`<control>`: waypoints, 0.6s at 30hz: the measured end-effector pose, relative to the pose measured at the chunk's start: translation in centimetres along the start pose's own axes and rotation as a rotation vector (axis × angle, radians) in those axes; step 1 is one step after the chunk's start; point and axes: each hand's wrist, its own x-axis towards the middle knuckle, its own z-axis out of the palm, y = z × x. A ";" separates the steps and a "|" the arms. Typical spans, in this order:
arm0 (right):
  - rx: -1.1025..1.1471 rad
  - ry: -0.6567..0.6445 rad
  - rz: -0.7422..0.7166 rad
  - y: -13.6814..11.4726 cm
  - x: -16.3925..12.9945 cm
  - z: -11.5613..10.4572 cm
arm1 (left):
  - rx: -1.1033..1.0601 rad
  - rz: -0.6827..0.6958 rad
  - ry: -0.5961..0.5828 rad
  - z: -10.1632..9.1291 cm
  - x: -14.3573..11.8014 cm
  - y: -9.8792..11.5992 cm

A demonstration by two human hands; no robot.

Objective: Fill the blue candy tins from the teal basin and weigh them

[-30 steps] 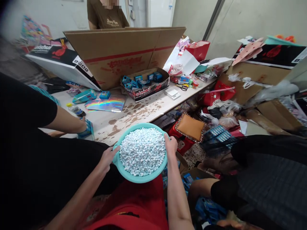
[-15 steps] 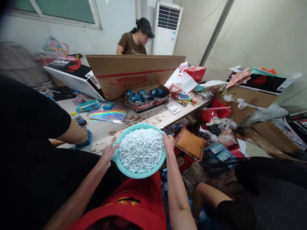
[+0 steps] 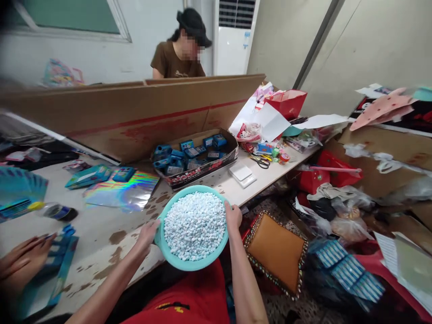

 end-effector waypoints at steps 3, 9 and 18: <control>0.000 -0.075 0.026 -0.2 5.0 1.7 | 0.065 -0.099 0.043 3.0 2.3 1.6; -0.006 -0.207 0.085 -0.8 9.6 5.1 | 0.205 -0.248 0.132 5.3 4.8 1.3; 0.002 -0.257 0.096 -1.6 10.1 6.1 | 0.265 -0.249 0.302 7.3 4.2 0.7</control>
